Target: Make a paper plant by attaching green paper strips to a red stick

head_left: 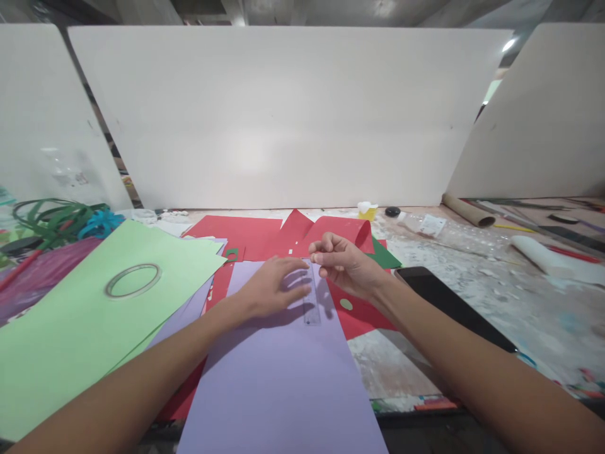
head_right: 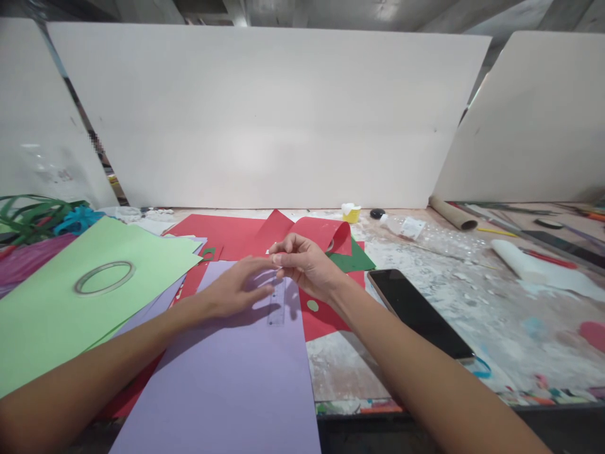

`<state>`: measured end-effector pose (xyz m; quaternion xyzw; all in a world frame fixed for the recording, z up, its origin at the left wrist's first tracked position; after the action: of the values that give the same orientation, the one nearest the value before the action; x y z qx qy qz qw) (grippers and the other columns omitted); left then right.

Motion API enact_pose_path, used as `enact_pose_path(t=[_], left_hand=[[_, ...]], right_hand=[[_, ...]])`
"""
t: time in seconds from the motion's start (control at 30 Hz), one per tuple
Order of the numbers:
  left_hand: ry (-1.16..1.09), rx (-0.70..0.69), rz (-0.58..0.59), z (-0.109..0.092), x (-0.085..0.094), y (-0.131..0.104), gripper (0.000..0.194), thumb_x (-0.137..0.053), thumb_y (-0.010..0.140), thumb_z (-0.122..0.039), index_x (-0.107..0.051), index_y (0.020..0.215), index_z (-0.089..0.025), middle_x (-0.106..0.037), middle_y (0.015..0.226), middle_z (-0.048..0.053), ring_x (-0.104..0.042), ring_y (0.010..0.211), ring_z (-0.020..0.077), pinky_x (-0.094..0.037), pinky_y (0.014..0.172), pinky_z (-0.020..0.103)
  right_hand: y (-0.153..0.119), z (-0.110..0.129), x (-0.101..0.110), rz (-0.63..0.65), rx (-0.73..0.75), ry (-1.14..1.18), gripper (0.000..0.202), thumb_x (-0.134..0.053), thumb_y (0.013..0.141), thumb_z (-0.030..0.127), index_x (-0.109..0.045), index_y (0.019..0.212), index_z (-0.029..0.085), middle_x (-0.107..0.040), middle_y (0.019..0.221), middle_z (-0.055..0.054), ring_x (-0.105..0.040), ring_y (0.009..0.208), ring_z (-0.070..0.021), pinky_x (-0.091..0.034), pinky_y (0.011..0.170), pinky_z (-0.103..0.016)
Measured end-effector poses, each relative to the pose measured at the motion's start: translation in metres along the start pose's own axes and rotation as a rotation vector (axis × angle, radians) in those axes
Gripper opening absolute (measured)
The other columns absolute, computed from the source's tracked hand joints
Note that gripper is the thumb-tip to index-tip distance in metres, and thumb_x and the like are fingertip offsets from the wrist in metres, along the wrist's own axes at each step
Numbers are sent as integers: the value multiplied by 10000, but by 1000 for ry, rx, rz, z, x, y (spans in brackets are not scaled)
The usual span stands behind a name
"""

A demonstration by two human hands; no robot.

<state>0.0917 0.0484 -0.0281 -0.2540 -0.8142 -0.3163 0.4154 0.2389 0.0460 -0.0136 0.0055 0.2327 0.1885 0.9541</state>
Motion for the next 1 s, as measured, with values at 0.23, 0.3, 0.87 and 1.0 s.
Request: enact_pose_path(t=[0.23, 0.3, 0.87, 1.0], left_hand=[[-320, 51, -516, -30, 33, -5, 106, -625, 843, -302, -687, 862, -218, -740, 819, 0, -691, 781, 172, -561, 771, 326], [-327, 71, -536, -33, 33, -7, 85, -631, 830, -266, -707, 831, -228, -750, 806, -9, -699, 765, 167, -567, 759, 312], [-493, 210, -449, -23, 25, -5, 110, -661, 788, -295, -742, 784, -220, -756, 781, 1, -702, 777, 186, -540, 764, 309], [-522, 235, -393, -19, 22, -3, 167, -665, 807, -364, -732, 766, -217, -749, 789, 5, -689, 801, 191, -522, 777, 312]], right_hand=[[-1, 2, -5, 5, -10, -26, 322, -812, 634, 93, -503, 625, 182, -667, 843, 21, -608, 625, -63, -506, 487, -150], [-2, 2, -6, 20, -13, -26, 328, -814, 636, 96, -498, 620, 182, -667, 854, 22, -611, 619, -60, -526, 508, -153], [-4, 1, -5, 61, -2, -109, 314, -803, 677, 123, -502, 618, 190, -657, 891, 20, -617, 669, -80, -557, 583, -207], [-3, -1, -4, 66, 6, -190, 322, -801, 686, 160, -484, 632, 190, -647, 898, 9, -624, 727, -107, -551, 633, -253]])
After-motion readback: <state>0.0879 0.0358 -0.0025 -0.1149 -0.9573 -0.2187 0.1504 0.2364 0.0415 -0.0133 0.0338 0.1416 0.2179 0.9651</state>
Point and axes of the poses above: each hand's wrist, its own y-axis towards the middle knuckle, its own x-axis out of the back of the hand, z = x × y, the point moved 5 cm from there along y, towards the middle knuckle
